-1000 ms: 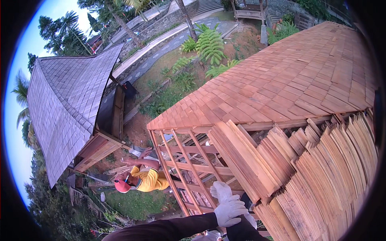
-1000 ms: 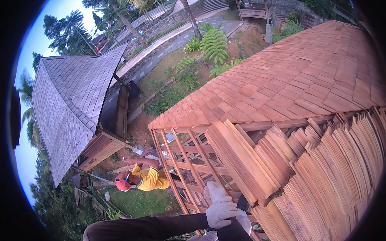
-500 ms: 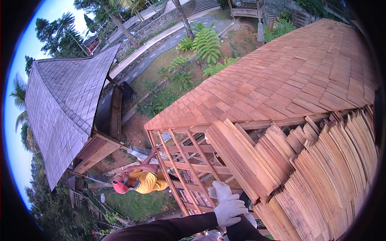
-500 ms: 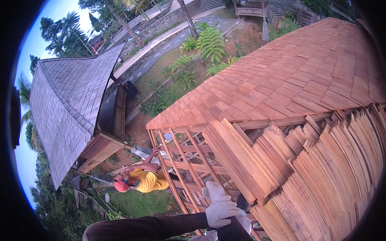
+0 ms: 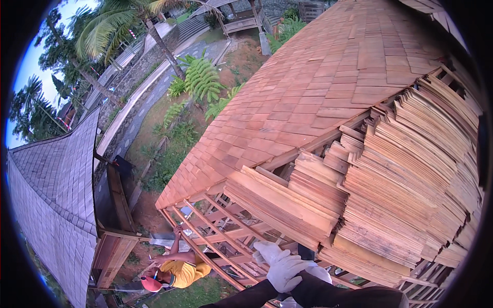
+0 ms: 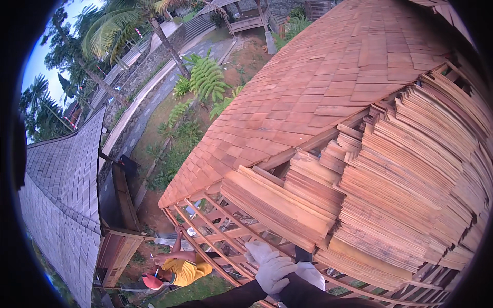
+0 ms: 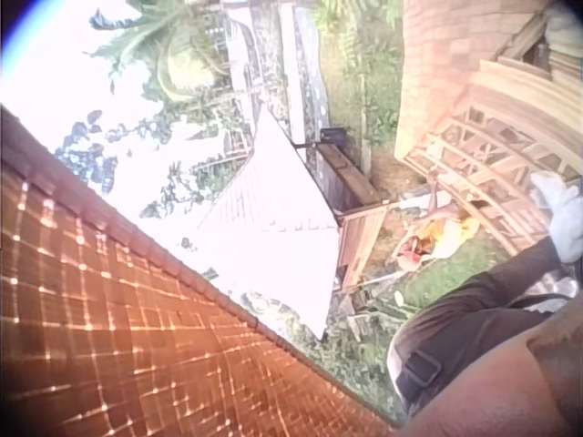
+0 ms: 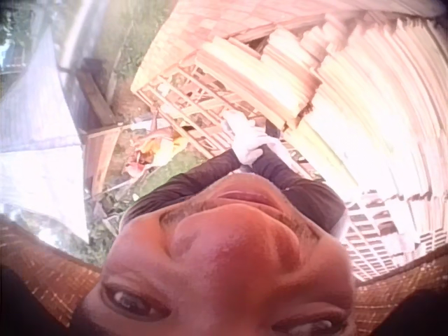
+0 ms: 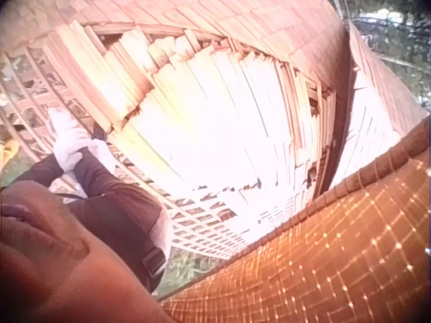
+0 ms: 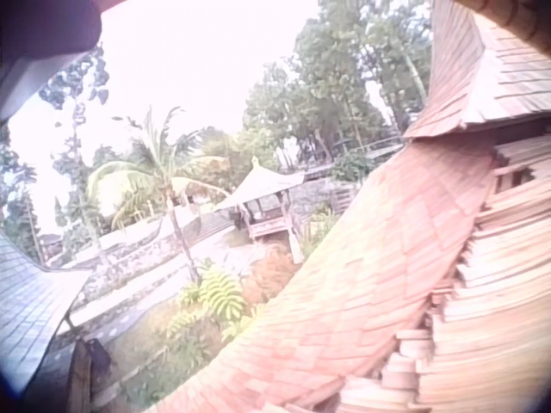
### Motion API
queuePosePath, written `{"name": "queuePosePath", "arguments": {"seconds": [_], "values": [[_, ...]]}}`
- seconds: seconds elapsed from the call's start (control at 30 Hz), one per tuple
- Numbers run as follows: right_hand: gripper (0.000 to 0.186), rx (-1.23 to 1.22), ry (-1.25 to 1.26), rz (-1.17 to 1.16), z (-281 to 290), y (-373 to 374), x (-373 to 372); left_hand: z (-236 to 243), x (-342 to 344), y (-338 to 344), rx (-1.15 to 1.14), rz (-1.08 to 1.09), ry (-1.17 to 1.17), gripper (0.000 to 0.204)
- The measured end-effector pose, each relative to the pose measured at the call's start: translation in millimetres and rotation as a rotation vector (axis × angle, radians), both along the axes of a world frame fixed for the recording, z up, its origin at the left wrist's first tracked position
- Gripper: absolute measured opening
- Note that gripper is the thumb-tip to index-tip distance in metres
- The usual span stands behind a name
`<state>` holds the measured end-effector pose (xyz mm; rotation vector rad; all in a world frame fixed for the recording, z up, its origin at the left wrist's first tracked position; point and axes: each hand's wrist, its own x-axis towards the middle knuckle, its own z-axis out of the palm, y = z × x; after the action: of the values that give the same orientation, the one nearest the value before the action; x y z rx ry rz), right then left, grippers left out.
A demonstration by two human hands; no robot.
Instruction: The person receives wooden shingles from another worker and places them onto a wooden roof frame by hand.
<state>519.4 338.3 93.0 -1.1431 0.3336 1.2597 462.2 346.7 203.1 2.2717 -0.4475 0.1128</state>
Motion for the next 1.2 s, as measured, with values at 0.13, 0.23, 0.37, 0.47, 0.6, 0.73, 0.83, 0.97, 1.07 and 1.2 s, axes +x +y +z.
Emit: {"name": "queuePosePath", "arguments": {"seconds": [0.13, 0.23, 0.37, 0.47, 0.6, 0.73, 0.83, 0.97, 1.07, 1.2], "values": [[0.032, -0.034, 0.006, -0.031, 3.7, -0.9, -3.8, -2.6, -4.7, -3.2, -0.009, 0.024, -0.033, 0.051], [0.033, -0.072, -0.031, -0.025, 11.4, 2.9, -6.4, -4.2, -10.4, -1.8, 0.003, 0.044, -0.024, 0.051], [0.036, -0.092, -0.032, -0.026, 20.6, 2.3, -4.5, -10.3, -13.9, 0.4, -0.025, 0.035, -0.056, 0.052], [0.037, -0.092, -0.047, -0.002, 20.1, 6.2, -10.3, -12.5, -20.2, 1.9, -0.049, 0.059, -0.049, 0.051], [0.038, -0.089, -0.067, 0.039, 10.9, 9.7, -18.0, -14.8, -27.2, 3.6, -0.046, 0.088, -0.033, 0.05], [0.036, -0.102, -0.076, 0.055, 1.7, 11.3, -19.7, -15.1, -27.7, 4.7, -0.046, 0.094, -0.024, 0.049], [0.035, -0.084, -0.07, 0.068, 0.2, 14.6, -19.1, -13.6, -26.2, 7.7, -0.037, 0.111, -0.042, 0.05], [0.034, -0.078, -0.037, 0.069, 11.3, 18.7, -21.4, -11.3, -30.4, 11.3, -0.032, 0.112, -0.019, 0.051], [0.034, -0.069, -0.029, 0.05, 17.0, 18.2, -25.2, -10.0, -33.7, 10.3, -0.03, 0.124, -0.023, 0.051], [0.032, -0.062, -0.034, 0.023, 17.1, 13.9, -25.2, -14.3, -35.0, 6.9, -0.05, 0.111, -0.022, 0.05]]}}
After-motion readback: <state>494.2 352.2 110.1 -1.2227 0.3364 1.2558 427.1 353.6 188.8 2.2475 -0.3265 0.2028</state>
